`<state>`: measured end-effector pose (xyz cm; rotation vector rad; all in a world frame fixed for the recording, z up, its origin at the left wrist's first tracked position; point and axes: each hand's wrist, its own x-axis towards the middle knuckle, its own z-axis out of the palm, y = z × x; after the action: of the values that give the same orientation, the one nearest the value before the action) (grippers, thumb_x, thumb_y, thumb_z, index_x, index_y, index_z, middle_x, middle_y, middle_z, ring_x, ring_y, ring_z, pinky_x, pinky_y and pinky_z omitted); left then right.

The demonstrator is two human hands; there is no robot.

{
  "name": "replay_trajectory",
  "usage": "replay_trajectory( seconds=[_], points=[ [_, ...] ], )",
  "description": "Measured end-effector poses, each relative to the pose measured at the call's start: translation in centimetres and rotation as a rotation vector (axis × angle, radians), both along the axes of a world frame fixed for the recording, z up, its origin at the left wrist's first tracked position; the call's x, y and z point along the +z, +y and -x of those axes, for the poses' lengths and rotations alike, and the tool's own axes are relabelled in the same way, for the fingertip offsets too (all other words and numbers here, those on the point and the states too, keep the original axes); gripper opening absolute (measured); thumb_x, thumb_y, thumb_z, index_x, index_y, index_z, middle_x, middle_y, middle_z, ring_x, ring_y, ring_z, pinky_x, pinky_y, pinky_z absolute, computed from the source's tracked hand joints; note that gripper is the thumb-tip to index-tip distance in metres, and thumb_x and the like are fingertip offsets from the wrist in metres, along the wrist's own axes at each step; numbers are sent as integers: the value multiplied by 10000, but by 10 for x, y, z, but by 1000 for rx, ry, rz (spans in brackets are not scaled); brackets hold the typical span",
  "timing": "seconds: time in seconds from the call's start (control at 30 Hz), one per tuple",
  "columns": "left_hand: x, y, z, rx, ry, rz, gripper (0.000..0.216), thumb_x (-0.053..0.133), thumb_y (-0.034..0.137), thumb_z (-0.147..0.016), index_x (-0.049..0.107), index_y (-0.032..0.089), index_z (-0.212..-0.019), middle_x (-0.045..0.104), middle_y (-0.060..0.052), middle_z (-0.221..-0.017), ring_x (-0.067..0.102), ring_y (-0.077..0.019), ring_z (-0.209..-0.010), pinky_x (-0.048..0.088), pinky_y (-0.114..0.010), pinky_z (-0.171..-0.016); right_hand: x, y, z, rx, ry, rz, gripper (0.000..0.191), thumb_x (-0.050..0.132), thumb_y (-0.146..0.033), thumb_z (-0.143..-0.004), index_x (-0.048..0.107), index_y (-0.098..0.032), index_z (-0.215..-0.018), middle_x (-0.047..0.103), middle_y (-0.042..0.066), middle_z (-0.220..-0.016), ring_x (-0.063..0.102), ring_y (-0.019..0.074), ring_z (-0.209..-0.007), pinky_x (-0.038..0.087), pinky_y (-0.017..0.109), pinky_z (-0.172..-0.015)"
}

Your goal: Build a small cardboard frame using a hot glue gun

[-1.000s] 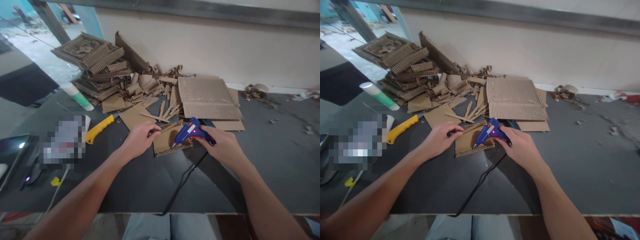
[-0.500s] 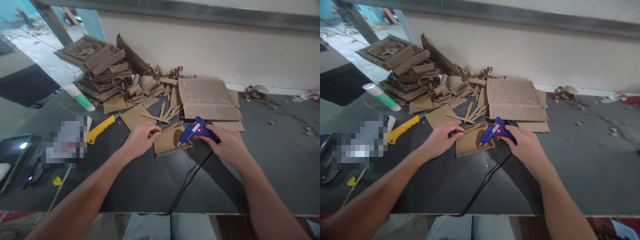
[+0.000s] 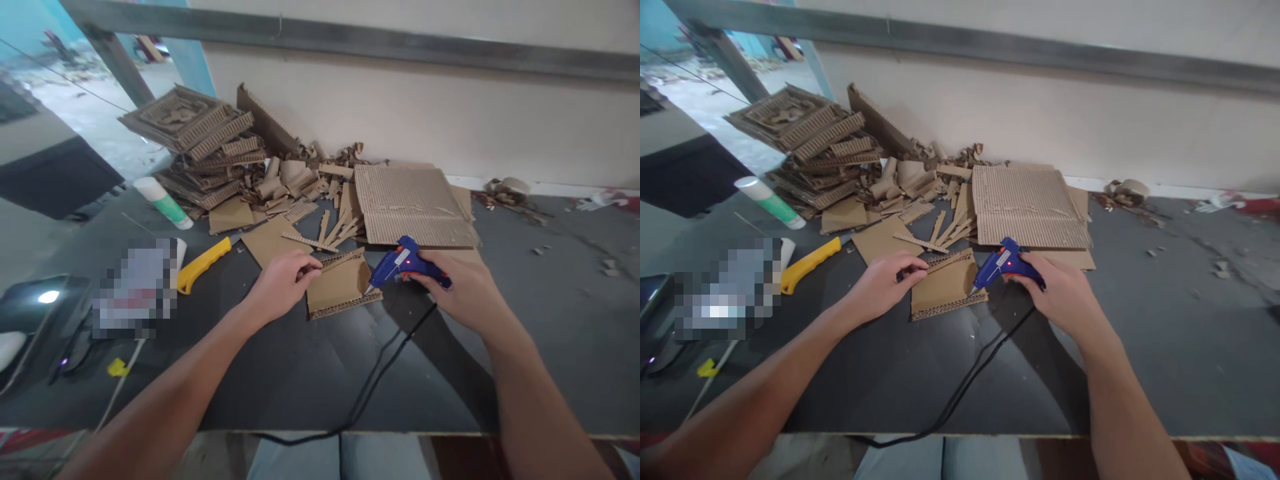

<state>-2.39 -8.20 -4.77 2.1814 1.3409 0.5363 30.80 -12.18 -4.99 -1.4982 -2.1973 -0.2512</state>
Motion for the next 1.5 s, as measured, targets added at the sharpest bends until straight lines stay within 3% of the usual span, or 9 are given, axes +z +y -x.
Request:
replay_trajectory(
  seconds=[0.33, 0.63, 0.73, 0.83, 0.97, 1.13, 1.5],
  points=[
    [3, -1, 0, 5, 24, 5, 226, 519, 333, -954, 696, 221, -1039, 684, -58, -974, 618, -179, -790, 492, -305, -678, 7, 1, -15, -44, -15, 29, 335, 531, -449, -944, 666, -194, -1113, 749, 106, -982, 710, 272, -762, 541, 402, -675],
    [4, 0, 1, -3, 33, 8, 250, 504, 341, -964, 692, 216, -1073, 684, -60, -1013, 624, -179, -814, 484, -296, -677, 9, 2, -28, -66, 112, 66, 356, 643, -486, -844, 665, -229, -1090, 739, 81, -953, 695, 267, -760, 532, 380, -666],
    [10, -1, 4, -69, 77, -41, 251, 498, 324, -967, 698, 209, -1067, 686, -59, -1025, 622, -175, -794, 473, -302, -705, 10, 3, -20, -124, 233, 113, 479, 681, -574, -768, 650, -217, -1085, 717, 82, -896, 655, 255, -708, 506, 381, -643],
    [16, -4, 6, -229, 77, -30, 234, 509, 312, -965, 711, 220, -1039, 688, -46, -1035, 633, -166, -823, 465, -286, -739, 9, 4, -1, -160, 378, 218, 542, 701, -605, -737, 629, -187, -1073, 679, 65, -832, 603, 216, -667, 466, 339, -609],
    [20, -9, 5, -361, 67, 8, 214, 532, 313, -957, 715, 227, -1028, 694, -28, -1026, 643, -159, -885, 457, -277, -809, 5, 3, 29, -71, 621, 416, 401, 693, -549, -770, 613, -198, -945, 605, 11, -748, 536, 165, -654, 421, 283, -585],
    [21, -12, 4, -360, 127, -17, 182, 561, 294, -929, 719, 220, -979, 710, -17, -988, 650, -169, -893, 453, -279, -780, -3, 2, 53, -96, 766, 519, 299, 654, -474, -788, 586, -188, -844, 563, -3, -699, 491, 141, -622, 391, 272, -570],
    [28, -17, 0, -344, 139, 4, 187, 565, 283, -919, 730, 218, -978, 720, -17, -969, 647, -160, -829, 442, -261, -699, -6, 1, 58, -152, 671, 475, 302, 650, -482, -781, 579, -192, -826, 575, -2, -684, 490, 143, -606, 393, 269, -560]
  ],
)
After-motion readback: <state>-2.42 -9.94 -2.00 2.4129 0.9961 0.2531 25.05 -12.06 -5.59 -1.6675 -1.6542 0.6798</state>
